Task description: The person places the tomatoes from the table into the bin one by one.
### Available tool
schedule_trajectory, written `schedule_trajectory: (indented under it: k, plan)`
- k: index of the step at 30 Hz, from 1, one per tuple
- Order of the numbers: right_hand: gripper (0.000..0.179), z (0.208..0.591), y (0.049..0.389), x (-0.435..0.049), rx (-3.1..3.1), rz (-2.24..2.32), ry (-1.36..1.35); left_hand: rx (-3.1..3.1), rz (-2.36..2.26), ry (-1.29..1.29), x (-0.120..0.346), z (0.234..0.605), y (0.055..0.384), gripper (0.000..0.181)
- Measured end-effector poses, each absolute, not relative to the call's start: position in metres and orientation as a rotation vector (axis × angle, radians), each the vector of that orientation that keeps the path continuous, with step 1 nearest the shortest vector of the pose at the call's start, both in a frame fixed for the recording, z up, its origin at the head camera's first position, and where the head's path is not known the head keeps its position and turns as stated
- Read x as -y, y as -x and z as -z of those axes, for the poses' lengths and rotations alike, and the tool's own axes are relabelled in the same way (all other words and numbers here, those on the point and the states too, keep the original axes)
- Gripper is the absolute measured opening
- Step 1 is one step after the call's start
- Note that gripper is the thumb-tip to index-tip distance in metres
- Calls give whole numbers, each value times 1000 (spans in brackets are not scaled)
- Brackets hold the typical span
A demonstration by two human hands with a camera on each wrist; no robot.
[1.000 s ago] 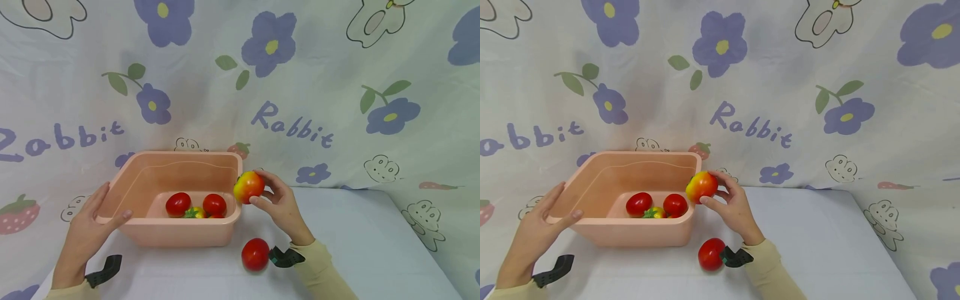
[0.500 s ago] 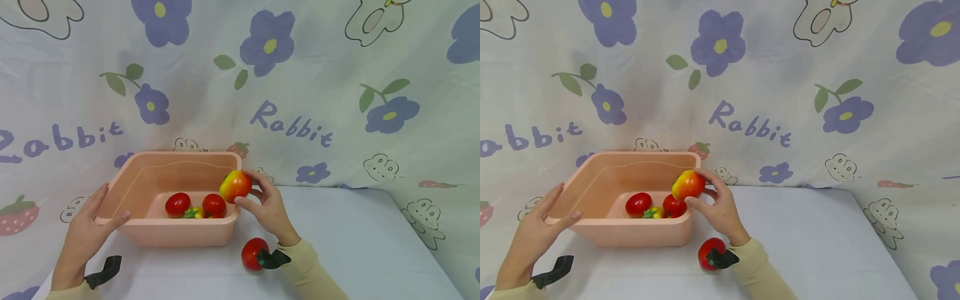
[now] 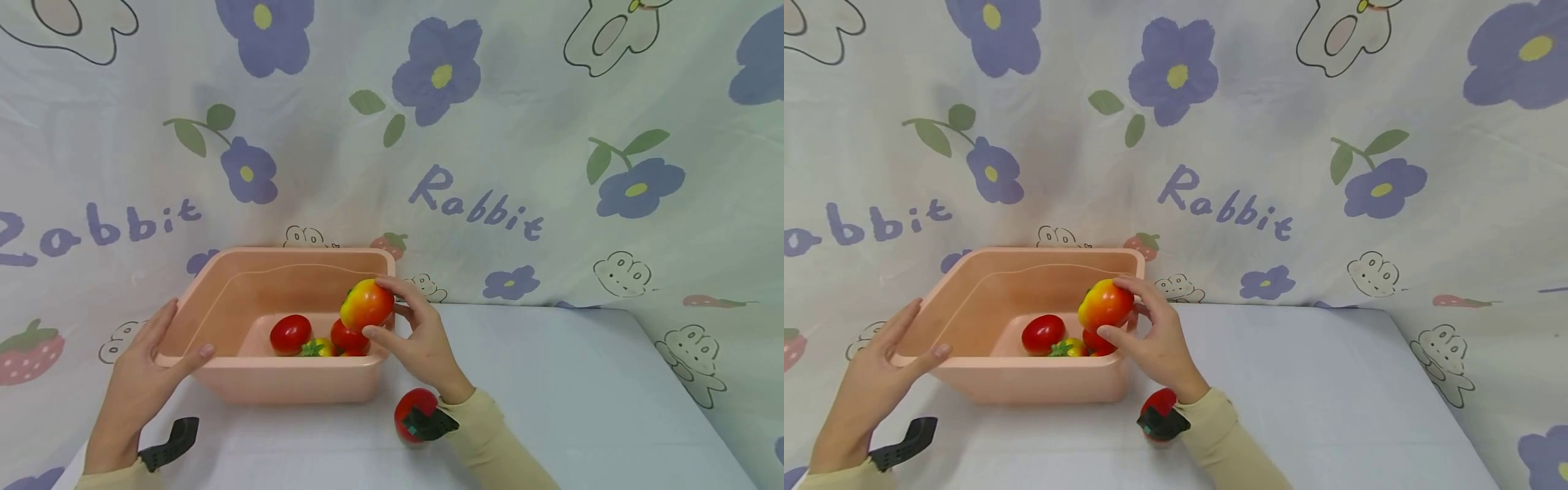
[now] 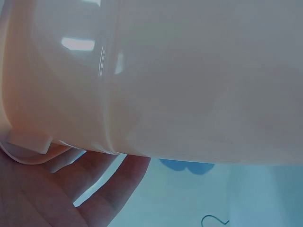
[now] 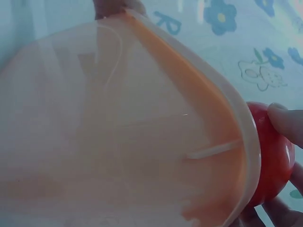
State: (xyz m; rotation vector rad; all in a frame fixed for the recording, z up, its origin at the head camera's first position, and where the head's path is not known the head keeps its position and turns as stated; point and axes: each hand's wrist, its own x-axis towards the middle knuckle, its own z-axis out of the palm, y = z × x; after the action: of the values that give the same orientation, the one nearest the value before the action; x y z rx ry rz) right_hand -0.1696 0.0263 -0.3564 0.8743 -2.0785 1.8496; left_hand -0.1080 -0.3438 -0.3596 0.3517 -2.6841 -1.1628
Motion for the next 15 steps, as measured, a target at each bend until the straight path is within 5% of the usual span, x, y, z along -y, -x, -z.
schedule_trajectory:
  k: [15]
  plan:
    - [60, 357, 167, -21, 2177, -1767, -893, 2677, 1149, -339, 345, 360, 108, 104]
